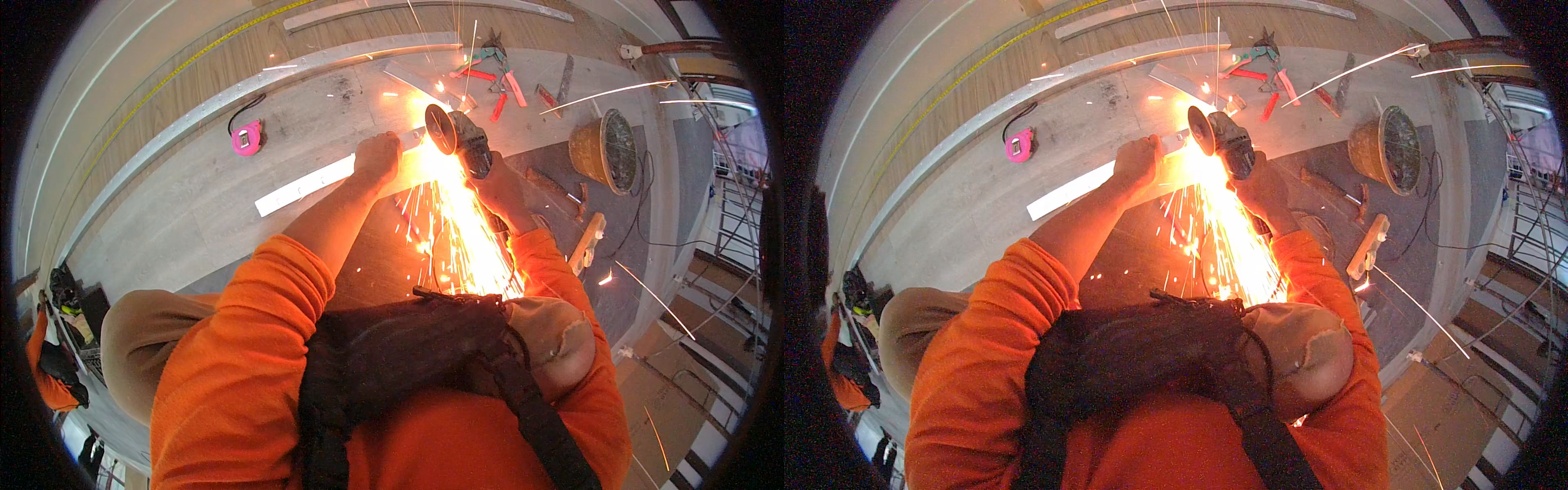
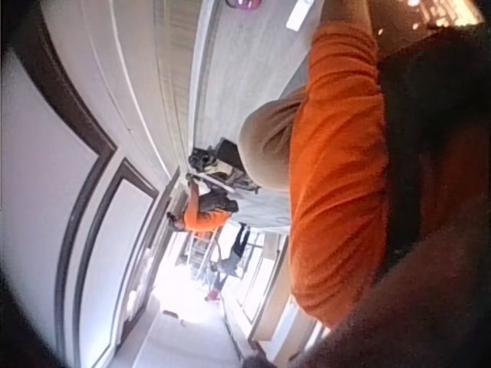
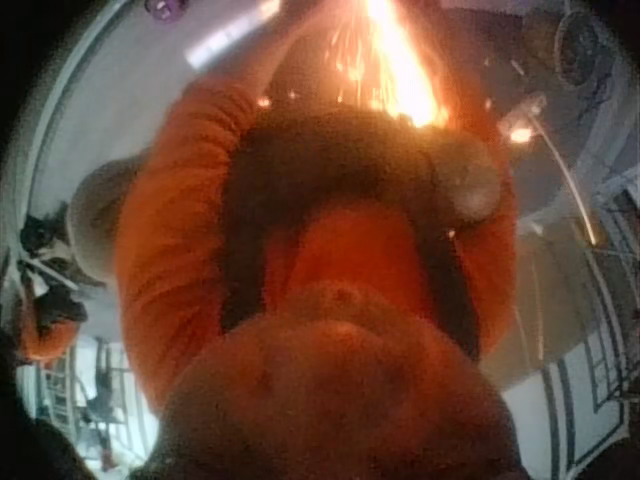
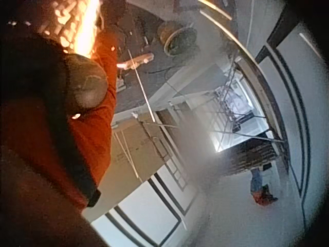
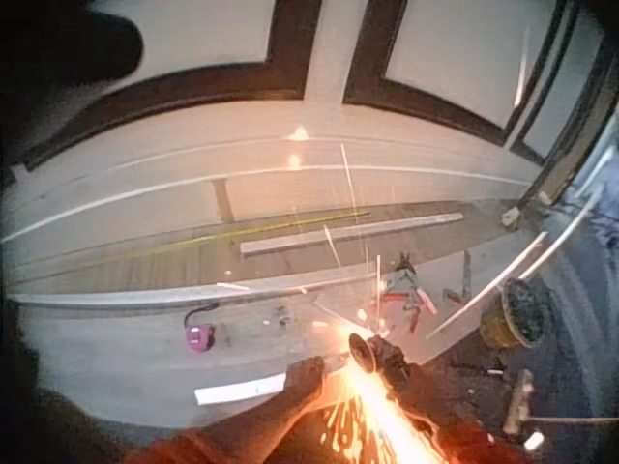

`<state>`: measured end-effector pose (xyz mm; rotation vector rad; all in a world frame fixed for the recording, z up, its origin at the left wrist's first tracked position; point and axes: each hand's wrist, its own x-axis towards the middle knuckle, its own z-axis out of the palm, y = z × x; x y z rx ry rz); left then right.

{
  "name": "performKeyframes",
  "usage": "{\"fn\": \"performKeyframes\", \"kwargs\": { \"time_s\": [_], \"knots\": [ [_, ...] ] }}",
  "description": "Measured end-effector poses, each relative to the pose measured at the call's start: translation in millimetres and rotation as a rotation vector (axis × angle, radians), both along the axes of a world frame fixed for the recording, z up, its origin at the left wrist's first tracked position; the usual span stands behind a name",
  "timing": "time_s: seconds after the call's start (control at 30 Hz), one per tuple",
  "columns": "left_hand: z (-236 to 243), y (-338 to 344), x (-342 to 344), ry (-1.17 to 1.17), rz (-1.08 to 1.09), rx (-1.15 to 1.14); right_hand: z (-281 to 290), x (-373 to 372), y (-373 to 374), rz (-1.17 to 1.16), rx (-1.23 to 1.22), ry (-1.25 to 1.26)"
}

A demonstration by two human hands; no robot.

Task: The person measures a metal stud with a tape measure, marks it with a pencil, cuts it with an angle grinder, and then bends the cut edge with pliers.

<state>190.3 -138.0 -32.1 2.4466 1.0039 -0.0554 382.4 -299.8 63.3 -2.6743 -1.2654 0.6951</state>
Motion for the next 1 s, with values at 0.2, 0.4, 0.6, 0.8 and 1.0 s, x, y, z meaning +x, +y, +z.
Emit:
{"fn": "performKeyframes", "kwargs": {
  "time_s": [0.2,0.4,0.6,0.8,1.0],
  "knots": [
    [21,-4,2,0.096,-0.05,0.048,8,-1,3,-0.028,0.022,0.054],
    [16,-1,1,0.058,-0.023,0.015,5,0,0,0.032,0.125,0.116],
    [19,3,-1,0.067,-0.003,-0.059,-3,5,-10,-0.136,0.189,0.252],
    [19,43,-33,-0.114,-0.031,0.074,6,15,-26,-0.27,0.328,0.208],
    [30,90,-44,0.008,-0.131,0.247,14,39,-59,-0.369,0.354,0.235]
  ]
}}
